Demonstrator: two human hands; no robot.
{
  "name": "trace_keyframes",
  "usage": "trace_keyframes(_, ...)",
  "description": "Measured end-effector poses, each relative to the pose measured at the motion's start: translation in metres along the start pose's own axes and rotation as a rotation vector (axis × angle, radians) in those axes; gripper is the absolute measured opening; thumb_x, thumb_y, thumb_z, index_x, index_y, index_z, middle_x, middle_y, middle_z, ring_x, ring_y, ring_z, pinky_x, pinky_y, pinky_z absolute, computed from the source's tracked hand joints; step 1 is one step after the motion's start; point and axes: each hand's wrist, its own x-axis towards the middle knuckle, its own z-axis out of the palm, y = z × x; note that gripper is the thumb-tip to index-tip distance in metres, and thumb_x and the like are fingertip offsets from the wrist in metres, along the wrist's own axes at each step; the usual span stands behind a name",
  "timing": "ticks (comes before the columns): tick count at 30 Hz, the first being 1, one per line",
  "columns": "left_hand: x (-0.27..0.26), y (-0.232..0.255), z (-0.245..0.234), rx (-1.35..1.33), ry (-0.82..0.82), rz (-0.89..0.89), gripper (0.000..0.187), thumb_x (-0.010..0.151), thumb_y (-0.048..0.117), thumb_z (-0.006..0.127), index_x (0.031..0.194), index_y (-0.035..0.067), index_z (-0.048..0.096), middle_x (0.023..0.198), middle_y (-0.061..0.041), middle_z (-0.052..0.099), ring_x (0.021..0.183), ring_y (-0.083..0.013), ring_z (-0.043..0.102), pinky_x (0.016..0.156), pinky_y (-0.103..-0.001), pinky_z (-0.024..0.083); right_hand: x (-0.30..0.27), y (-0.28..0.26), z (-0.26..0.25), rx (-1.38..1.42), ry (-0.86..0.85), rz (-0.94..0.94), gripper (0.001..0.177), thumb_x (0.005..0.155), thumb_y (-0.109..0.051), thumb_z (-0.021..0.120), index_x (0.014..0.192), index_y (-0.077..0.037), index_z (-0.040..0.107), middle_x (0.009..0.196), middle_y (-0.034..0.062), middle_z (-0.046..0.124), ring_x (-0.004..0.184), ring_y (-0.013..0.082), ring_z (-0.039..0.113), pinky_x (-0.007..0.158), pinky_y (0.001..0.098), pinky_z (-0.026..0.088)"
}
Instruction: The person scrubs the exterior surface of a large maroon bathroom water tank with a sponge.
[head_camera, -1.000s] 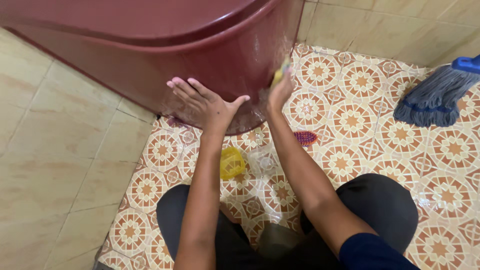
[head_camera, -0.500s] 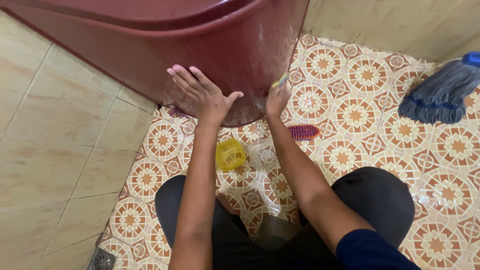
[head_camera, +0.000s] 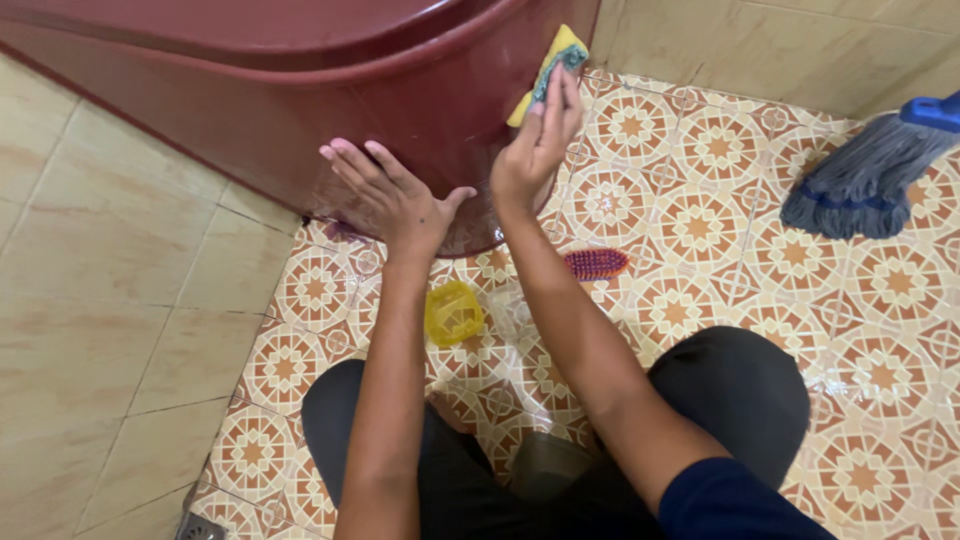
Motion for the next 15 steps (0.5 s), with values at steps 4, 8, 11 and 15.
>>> trace_keyframes(4,-0.002,0.000,0.000,0.015,-0.017,-0.008,0.166,0.069,0.068,0.097,0.161,0.002,-0.024,0.163,-0.035,-0.020,0.153,-0.0565,-0.013,0.125,-0.072,0.001,-0.042,0.084,-0.007,-0.174,-0.043,0.152,0.049,0.113,-0.024,0.033,0.155,-0.001,0.044,0.159,0.0218,0.044,0.149,0.0359,0.041,0.127,0.0437,0.033)
trace_keyframes(8,-0.003,0.000,0.002,0.021,-0.016,-0.010,0.165,0.070,0.073,0.094,0.162,0.001,-0.022,0.163,-0.035,-0.020,0.153,-0.0563,-0.012,0.126,-0.071,0.002,-0.057,0.196,-0.060,0.185,-0.458,1.161,0.091,0.103,-0.072,0.016,0.158,-0.001,0.029,0.156,0.0244,0.043,0.148,0.0341,0.039,0.123,0.0452,0.028)
trace_keyframes(11,-0.004,0.001,0.001,0.077,-0.033,-0.040,0.164,0.067,0.075,0.094,0.161,0.002,-0.019,0.163,-0.034,-0.018,0.152,-0.0551,-0.010,0.124,-0.071,0.003,-0.061,0.209,-0.079,0.453,-0.406,1.213,0.102,0.107,-0.073,0.013,0.161,0.012,0.031,0.151,0.0456,0.029,0.142,0.0622,0.032,0.116,0.0645,0.028)
trace_keyframes(15,-0.006,0.000,0.001,0.025,-0.011,-0.016,0.164,0.070,0.074,0.095,0.163,0.003,-0.020,0.163,-0.035,-0.021,0.154,-0.0552,-0.012,0.127,-0.070,0.004,-0.034,0.148,-0.038,0.328,-0.332,0.974,0.091,0.100,-0.069,0.021,0.164,-0.005,0.008,0.168,0.0181,0.013,0.155,0.0300,0.016,0.125,0.0439,0.015)
